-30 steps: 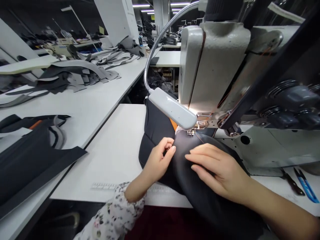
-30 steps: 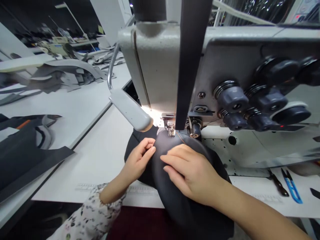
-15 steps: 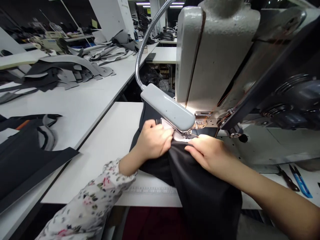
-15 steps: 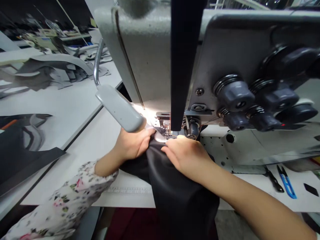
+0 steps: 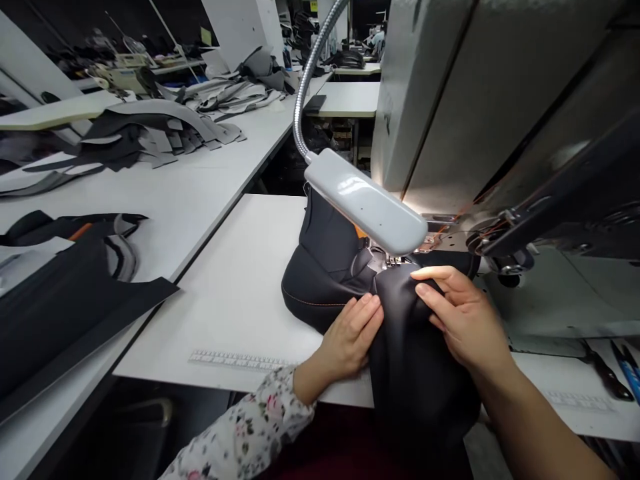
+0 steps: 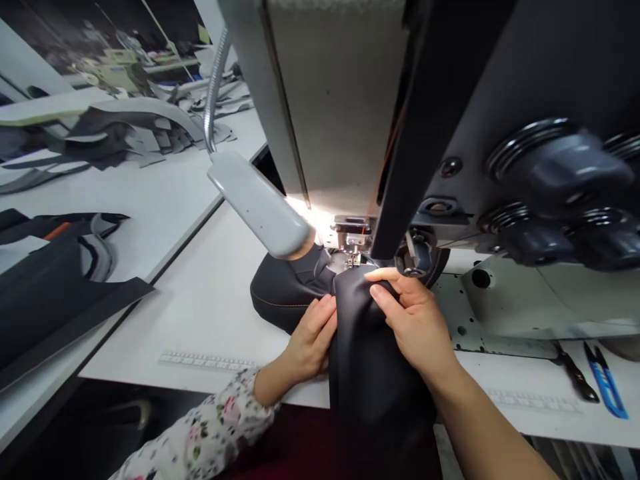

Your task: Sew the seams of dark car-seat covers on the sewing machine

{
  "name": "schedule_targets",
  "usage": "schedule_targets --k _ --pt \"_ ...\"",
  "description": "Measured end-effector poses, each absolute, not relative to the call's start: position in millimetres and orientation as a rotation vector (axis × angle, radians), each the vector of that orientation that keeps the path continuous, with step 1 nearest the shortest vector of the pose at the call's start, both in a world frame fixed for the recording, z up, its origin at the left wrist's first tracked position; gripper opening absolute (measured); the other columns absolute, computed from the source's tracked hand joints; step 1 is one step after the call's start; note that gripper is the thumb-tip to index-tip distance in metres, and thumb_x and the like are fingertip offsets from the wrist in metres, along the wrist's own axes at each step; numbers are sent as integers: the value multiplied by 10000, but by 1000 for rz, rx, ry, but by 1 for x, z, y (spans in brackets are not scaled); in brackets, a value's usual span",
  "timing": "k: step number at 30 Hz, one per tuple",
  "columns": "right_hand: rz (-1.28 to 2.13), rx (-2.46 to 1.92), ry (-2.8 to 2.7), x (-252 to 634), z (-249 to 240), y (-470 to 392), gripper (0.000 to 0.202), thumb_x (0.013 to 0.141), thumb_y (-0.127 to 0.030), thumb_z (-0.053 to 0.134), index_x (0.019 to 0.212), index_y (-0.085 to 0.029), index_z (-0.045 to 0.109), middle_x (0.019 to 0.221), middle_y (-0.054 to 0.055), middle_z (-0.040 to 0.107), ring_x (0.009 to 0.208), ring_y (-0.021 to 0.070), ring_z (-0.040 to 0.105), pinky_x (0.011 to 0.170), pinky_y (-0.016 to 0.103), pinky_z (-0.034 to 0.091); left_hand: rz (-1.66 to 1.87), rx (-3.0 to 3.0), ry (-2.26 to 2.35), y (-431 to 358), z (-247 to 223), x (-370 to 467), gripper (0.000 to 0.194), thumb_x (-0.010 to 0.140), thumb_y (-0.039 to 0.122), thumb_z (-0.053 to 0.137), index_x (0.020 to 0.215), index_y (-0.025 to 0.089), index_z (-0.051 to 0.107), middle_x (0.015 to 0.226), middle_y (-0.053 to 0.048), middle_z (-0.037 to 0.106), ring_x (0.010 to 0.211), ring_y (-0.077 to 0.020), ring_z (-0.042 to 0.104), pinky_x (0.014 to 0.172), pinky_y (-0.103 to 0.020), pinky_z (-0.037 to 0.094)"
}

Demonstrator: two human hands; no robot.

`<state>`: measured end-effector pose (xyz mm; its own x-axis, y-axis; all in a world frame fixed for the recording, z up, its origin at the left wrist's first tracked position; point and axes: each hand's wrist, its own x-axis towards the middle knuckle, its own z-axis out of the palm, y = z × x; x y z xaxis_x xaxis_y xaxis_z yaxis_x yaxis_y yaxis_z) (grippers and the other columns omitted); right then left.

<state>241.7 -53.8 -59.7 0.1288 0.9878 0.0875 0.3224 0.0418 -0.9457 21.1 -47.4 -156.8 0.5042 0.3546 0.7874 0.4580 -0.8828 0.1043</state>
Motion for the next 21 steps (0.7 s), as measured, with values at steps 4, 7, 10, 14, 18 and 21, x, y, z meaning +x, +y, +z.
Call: schedule_targets --k 4,7,10,14,18,21 --pt "1139 -1333 -1503 250 -43 -52 289 911 -448 696 1132 -269 746 1087 44 734 908 188 678 764 288 570 -1434 -2591 -657 -16 -145 25 539 1072 103 382 1609 90 340 1420 -191 630 1537 -270 413 1229 -475 458" --pt "1390 -1280 -1436 254 -38 -52 296 908 -445 731 1167 -304 735 1121 26 731 974 173 691 826 265 587 -1531 -2595 -513 -1 -121 23 434 1070 119 462 1500 112 514 1298 -142 692 1423 -265 559 1201 -492 499" --pt "1580 -1234 -1196 251 -42 -54 343 860 -432 790 1178 -314 739 915 -7 687 615 71 547 493 133 455 -1493 -2685 -427 1 -103 20 370 1058 108 497 1418 90 583 1290 -142 701 1381 -259 593 1173 -485 532" --pt "1559 -1189 -890 245 -52 -58 301 750 -357 847 1033 -259 823 749 -11 581 509 40 313 370 115 300 -1378 -2771 -471 -4 -91 15 335 1049 95 513 1369 80 611 1322 -162 696 1384 -261 592 1174 -481 529" --pt "1503 -1214 -772 244 -53 -60 257 678 -293 844 931 -243 851 710 10 604 486 39 300 345 129 312 -1331 -2787 -499 -6 -80 16 291 1043 96 522 1309 87 640 1296 -168 713 1333 -256 635 1162 -468 535" --pt "1495 -1242 -783 248 -53 -59 290 666 -309 851 948 -242 855 646 0 576 477 48 339 340 131 336 -1285 -2809 -531 -4 -73 19 244 1047 133 543 1264 133 655 1251 -128 743 1264 -230 680 1134 -442 558"
